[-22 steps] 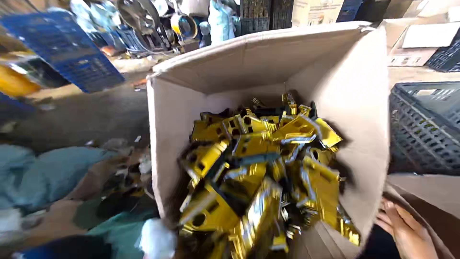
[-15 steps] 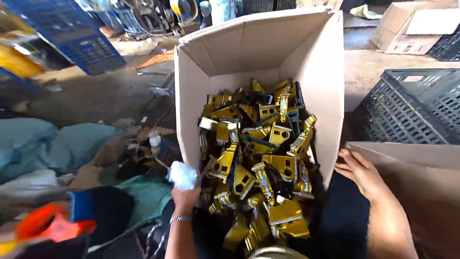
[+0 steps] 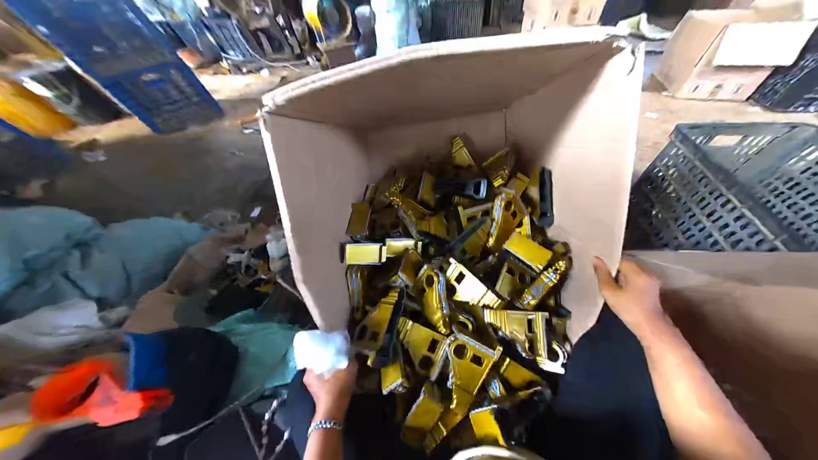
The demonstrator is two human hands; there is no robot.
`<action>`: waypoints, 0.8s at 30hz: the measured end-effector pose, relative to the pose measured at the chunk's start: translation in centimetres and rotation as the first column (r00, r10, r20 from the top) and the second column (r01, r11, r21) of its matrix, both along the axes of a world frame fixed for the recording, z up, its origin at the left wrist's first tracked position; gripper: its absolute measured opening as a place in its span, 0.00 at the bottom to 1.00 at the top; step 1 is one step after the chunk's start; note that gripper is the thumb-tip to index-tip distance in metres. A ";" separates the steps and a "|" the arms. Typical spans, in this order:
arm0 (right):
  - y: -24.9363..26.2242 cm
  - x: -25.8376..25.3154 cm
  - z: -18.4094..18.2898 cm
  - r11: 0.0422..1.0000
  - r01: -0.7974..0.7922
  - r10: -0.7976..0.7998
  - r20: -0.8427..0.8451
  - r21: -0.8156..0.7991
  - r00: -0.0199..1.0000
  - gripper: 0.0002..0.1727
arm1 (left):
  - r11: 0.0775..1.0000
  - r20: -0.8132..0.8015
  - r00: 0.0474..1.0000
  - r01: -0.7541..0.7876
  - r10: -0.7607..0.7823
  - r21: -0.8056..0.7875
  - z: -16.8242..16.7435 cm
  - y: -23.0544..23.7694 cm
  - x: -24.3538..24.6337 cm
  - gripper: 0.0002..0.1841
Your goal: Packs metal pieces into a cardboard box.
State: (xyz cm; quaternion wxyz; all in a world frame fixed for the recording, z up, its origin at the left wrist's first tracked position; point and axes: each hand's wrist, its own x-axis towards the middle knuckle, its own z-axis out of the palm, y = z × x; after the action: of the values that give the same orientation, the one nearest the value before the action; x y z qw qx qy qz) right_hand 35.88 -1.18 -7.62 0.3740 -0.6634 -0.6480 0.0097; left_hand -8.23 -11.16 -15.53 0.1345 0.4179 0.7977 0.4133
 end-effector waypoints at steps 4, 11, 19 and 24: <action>2.8 -1.1 0.3 1.000 -0.015 0.015 -0.001 -0.007 1.000 0.24 | 0.999 -0.043 0.998 0.039 -0.041 -0.030 2.0 2.4 -1.1 0.32; 2.5 -1.7 0.4 0.996 0.055 -0.058 -0.042 -0.071 0.997 0.24 | 0.909 -0.137 0.979 0.192 -0.151 0.371 5.0 -0.8 -3.3 0.21; -8.0 -19.7 2.6 0.700 -0.691 0.714 -0.161 0.180 0.681 0.35 | 0.521 -0.387 0.528 0.843 -0.755 0.135 6.2 -1.1 10.6 0.18; -5.8 -20.1 3.0 0.763 -0.632 0.645 -0.113 0.132 0.755 0.50 | 0.617 -0.048 0.666 0.713 -0.744 0.334 7.4 3.5 13.6 0.15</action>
State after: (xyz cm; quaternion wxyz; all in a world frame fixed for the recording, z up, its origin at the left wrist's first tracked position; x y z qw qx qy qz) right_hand 15.74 -6.97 -4.61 0.4244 -0.3830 -0.8048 0.1596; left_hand 5.37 -7.64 -8.16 0.2576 0.7014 0.4723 0.4675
